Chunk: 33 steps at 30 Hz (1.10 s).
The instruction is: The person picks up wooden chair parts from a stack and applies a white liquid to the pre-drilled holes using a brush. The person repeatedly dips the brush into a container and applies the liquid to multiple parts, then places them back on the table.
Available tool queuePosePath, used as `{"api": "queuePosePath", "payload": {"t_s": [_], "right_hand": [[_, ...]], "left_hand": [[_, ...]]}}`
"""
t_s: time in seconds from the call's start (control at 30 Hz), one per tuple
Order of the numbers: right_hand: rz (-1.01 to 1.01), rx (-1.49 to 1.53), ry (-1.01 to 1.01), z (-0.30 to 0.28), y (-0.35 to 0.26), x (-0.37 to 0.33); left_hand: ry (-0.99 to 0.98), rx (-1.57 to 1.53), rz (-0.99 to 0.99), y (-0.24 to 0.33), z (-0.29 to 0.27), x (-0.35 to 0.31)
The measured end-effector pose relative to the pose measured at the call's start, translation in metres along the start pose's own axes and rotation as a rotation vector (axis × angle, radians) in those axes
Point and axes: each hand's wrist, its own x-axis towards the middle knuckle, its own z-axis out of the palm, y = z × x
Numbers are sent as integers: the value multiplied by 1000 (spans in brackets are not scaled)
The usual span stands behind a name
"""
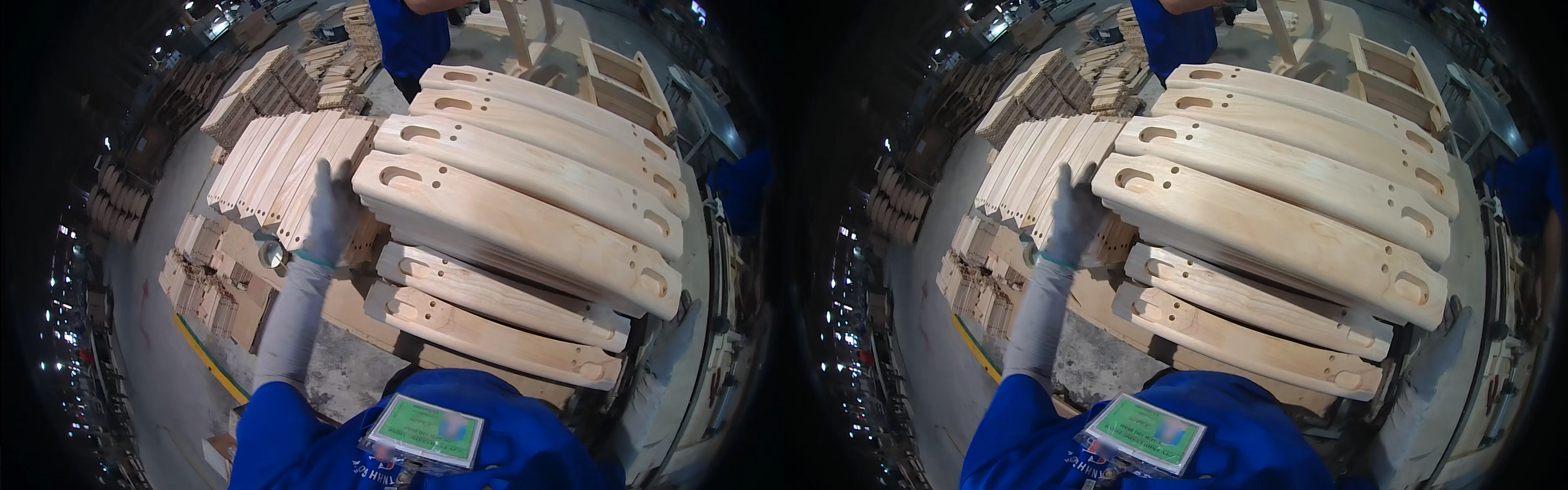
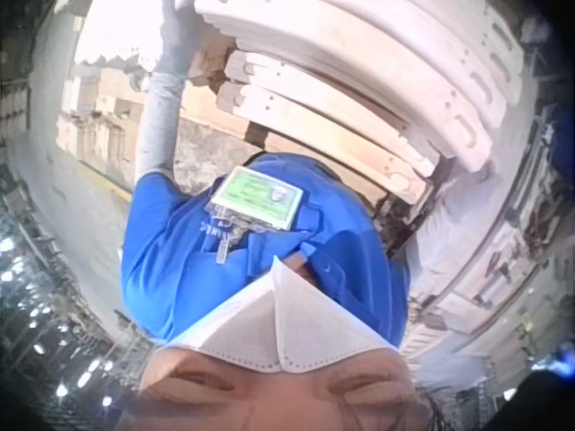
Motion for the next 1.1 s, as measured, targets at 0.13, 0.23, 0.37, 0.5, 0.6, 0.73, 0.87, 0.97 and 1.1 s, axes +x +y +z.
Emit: {"api": "queuePosePath", "payload": {"t_s": [0.13,0.23,0.37,0.5,0.6,0.73,0.87,0.97,1.1], "right_hand": [[58,92,-147,33,17,10],[57,114,-193,43,22,15],[50,129,-213,44,26,16],[38,133,-209,46,27,14],[44,151,-243,48,33,14],[11,164,-242,44,31,24],[-4,182,-296,43,36,32],[7,200,-351,48,44,34],[-38,205,-373,34,49,40]], "left_hand": [[-26,-167,-12,-52,-6,1],[-22,-135,41,-70,-8,19],[-118,71,139,-77,-22,27],[-149,916,520,-89,-64,52],[-129,1237,705,-115,-126,78],[-32,633,136,-118,-133,90],[-575,-164,-210,-100,-119,73],[-140,391,281,-110,-178,96],[-218,136,90,-111,-140,92]]}}
